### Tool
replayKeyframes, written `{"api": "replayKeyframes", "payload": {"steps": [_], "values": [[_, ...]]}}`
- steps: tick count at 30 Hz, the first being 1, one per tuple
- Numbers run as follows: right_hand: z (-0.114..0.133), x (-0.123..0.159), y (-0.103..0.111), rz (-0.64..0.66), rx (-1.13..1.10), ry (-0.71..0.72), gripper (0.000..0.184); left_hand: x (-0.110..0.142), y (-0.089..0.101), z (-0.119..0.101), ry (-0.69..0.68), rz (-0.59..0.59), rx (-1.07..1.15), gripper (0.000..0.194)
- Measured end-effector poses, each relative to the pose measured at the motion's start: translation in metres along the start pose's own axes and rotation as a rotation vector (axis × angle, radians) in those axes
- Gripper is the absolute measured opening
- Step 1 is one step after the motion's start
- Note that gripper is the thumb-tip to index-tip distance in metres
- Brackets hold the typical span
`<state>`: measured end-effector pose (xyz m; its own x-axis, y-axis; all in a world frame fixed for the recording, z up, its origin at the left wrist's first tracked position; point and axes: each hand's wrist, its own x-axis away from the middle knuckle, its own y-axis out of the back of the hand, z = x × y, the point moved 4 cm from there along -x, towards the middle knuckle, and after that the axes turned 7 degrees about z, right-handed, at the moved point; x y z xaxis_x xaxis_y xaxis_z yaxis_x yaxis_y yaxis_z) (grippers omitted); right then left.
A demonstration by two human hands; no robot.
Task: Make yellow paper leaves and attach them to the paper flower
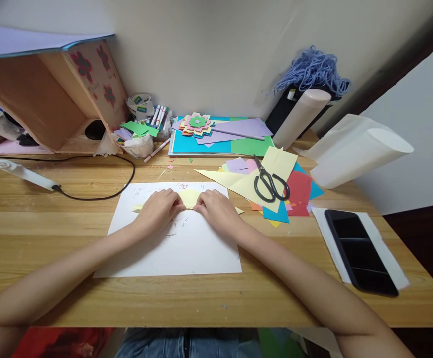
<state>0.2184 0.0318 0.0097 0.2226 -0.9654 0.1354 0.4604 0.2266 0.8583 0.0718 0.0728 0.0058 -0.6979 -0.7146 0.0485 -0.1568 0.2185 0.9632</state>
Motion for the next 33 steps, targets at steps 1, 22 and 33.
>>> {"api": "replayKeyframes", "payload": {"steps": [1,22,33], "values": [[0.0,-0.001,0.0,0.011,0.009,-0.01,0.015,-0.001,0.002,0.001,0.024,0.008,0.024,0.018],[-0.032,-0.013,0.03,0.269,0.043,-0.253,0.021,-0.001,0.017,0.011,0.226,0.062,0.232,0.033],[-0.05,-0.006,0.038,0.31,0.022,-0.226,0.021,-0.001,0.013,-0.001,-0.075,-0.06,0.062,0.01]]}}
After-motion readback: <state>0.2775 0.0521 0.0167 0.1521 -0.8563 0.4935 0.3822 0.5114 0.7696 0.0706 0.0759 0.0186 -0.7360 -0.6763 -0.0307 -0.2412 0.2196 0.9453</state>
